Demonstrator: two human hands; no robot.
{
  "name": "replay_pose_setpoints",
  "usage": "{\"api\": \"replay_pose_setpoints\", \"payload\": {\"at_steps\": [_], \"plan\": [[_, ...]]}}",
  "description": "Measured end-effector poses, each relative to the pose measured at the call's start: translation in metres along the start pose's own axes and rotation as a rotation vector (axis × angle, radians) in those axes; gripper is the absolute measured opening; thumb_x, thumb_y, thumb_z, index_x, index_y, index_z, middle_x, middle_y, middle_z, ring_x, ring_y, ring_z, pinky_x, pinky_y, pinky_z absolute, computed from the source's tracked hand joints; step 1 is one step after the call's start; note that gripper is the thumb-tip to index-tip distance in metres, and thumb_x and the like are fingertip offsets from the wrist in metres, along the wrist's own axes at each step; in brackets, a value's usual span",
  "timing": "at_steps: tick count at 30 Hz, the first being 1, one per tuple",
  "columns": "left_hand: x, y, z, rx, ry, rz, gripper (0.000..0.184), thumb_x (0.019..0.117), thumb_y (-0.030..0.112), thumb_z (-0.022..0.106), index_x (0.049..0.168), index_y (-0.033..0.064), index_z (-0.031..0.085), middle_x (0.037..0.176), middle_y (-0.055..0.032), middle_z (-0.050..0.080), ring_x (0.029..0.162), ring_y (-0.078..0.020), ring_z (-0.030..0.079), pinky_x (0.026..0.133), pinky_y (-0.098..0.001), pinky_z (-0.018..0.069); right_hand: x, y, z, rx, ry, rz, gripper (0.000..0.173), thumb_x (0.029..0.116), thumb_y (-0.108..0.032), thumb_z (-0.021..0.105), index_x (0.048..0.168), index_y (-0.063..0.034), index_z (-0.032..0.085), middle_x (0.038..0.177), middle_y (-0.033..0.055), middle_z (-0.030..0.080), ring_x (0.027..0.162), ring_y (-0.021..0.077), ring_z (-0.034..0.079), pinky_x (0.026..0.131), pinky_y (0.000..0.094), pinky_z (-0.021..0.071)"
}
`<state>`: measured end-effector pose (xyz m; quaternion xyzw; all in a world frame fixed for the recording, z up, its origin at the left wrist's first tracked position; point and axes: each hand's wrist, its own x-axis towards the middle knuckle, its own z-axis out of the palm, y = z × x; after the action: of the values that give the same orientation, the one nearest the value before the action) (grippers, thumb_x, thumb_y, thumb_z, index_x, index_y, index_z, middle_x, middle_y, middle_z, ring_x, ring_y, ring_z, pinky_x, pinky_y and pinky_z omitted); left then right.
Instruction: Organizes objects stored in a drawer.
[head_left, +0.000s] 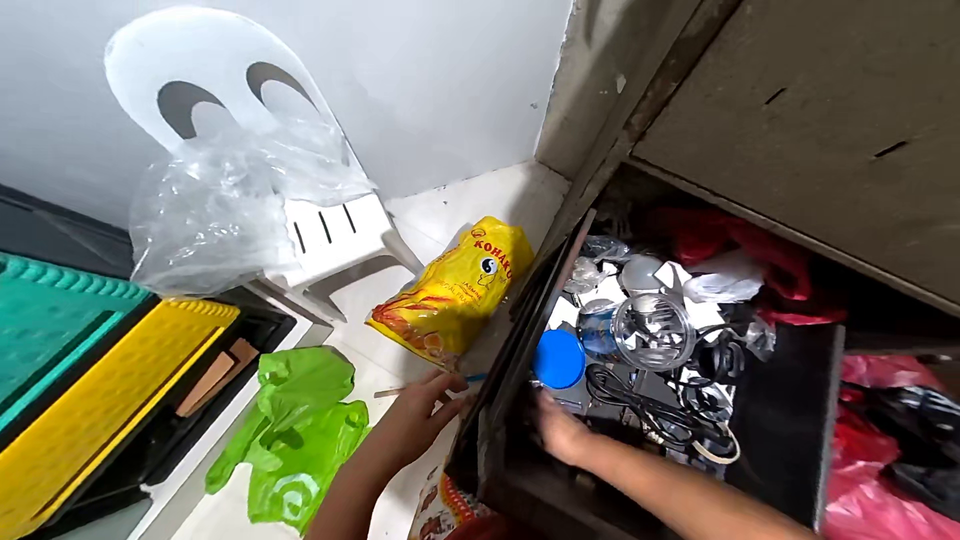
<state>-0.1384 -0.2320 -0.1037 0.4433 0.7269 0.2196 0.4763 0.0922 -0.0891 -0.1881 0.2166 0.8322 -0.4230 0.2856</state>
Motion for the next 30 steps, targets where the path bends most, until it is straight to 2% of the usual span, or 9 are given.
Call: {"api": "replay_pose_setpoints", "payload": {"at_steps": [3, 6, 10, 17, 20, 23, 26, 28, 30], "plan": [[0.0, -0.004, 0.004, 0.01, -0.023, -0.019, 0.034, 0.1051, 0.021, 0.055, 0.13, -0.001, 0.063, 0.131, -0.0214, 0.061, 0.108, -0.0313, 0.066, 0.094, -0.0451, 0.0541, 0.002, 0.007, 0.005, -0.397, -0.107, -0.189, 0.047, 0.0999, 0.007, 0.045, 0.141, -0.0078, 0.061, 0.157, 0.0178, 0.046, 0.149, 0.0447, 0.034, 0.118, 0.0655, 0.0262], [0.001, -0.006, 0.007, 0.02, -0.008, -0.012, 0.033, 0.1041, 0.019, 0.057, 0.129, -0.002, 0.064, 0.128, -0.0232, 0.063, 0.105, -0.0335, 0.067, 0.091, -0.047, 0.055, 0.003, 0.013, 0.013, -0.414, -0.098, -0.208, 0.052, 0.1005, 0.008, 0.043, 0.147, -0.0106, 0.056, 0.162, 0.0133, 0.04, 0.154, 0.0407, 0.026, 0.121, 0.0664, 0.02], [0.004, -0.007, 0.008, 0.019, 0.002, 0.013, 0.033, 0.1033, 0.018, 0.059, 0.128, -0.0026, 0.064, 0.128, -0.024, 0.063, 0.103, -0.0343, 0.068, 0.09, -0.048, 0.0563, 0.008, 0.021, 0.016, -0.302, -0.022, -0.261, 0.04, 0.1005, 0.004, 0.048, 0.136, -0.0028, 0.064, 0.152, 0.0209, 0.051, 0.146, 0.0472, 0.037, 0.12, 0.0616, 0.0283], [0.012, 0.011, 0.006, 0.033, -0.04, 0.069, 0.033, 0.1038, 0.015, 0.058, 0.128, -0.0066, 0.063, 0.128, -0.028, 0.062, 0.105, -0.0391, 0.068, 0.093, -0.0512, 0.0548, 0.016, 0.002, -0.001, -0.093, 0.195, -0.186, 0.03, 0.0949, -0.011, 0.064, 0.122, 0.0, 0.072, 0.132, 0.0218, 0.066, 0.135, 0.0409, 0.052, 0.117, 0.0537, 0.0362], [0.012, 0.013, 0.005, 0.024, -0.027, 0.07, 0.033, 0.1037, 0.016, 0.058, 0.128, -0.006, 0.063, 0.13, -0.0281, 0.061, 0.108, -0.0396, 0.067, 0.095, -0.0521, 0.0544, -0.005, -0.02, -0.012, 0.165, 0.326, -0.116, 0.022, 0.0892, -0.011, 0.071, 0.107, 0.0014, 0.076, 0.117, 0.0257, 0.069, 0.12, 0.043, 0.06, 0.104, 0.0564, 0.0486], [0.007, 0.007, 0.001, 0.01, 0.029, 0.083, 0.034, 0.103, 0.015, 0.059, 0.128, -0.0073, 0.063, 0.128, -0.0291, 0.062, 0.106, -0.0412, 0.067, 0.093, -0.0539, 0.0547, -0.051, -0.043, -0.045, 0.397, 0.409, -0.12, 0.016, 0.0832, -0.004, 0.074, 0.095, 0.007, 0.072, 0.105, 0.0281, 0.065, 0.102, 0.0393, 0.063, 0.088, 0.0508, 0.053], [0.001, -0.001, -0.009, -0.006, 0.096, 0.068, 0.032, 0.1025, 0.014, 0.059, 0.127, -0.0062, 0.064, 0.125, -0.0271, 0.064, 0.103, -0.0395, 0.068, 0.09, -0.0537, 0.0553, -0.104, -0.044, -0.091, 0.518, 0.566, -0.254, 0.009, 0.079, 0.002, 0.07, 0.087, 0.0064, 0.07, 0.091, 0.0162, 0.068, 0.088, 0.0211, 0.065, 0.079, 0.0366, 0.0531], [-0.002, -0.006, -0.016, -0.028, 0.147, 0.091, 0.032, 0.1024, 0.015, 0.058, 0.125, -0.0057, 0.065, 0.123, -0.0261, 0.065, 0.101, -0.0376, 0.068, 0.087, -0.0524, 0.0565, -0.134, -0.029, -0.121, 0.577, 0.732, -0.425, 0.005, 0.0768, -0.004, 0.067, 0.078, -0.0081, 0.067, 0.085, -0.0033, 0.069, 0.083, 0.0011, 0.064, 0.073, 0.0214, 0.0535], [-0.001, -0.006, -0.022, -0.039, 0.197, 0.157, 0.032, 0.1018, 0.018, 0.058, 0.123, -0.0045, 0.066, 0.12, -0.0239, 0.067, 0.099, -0.0347, 0.069, 0.084, -0.0508, 0.0574, -0.161, -0.016, -0.15, 0.598, 0.848, -0.533, 0.008, 0.0801, -0.017, 0.071, 0.082, -0.0248, 0.07, 0.087, -0.0158, 0.07, 0.084, -0.0075, 0.063, 0.071, 0.0143, 0.0524]]}}
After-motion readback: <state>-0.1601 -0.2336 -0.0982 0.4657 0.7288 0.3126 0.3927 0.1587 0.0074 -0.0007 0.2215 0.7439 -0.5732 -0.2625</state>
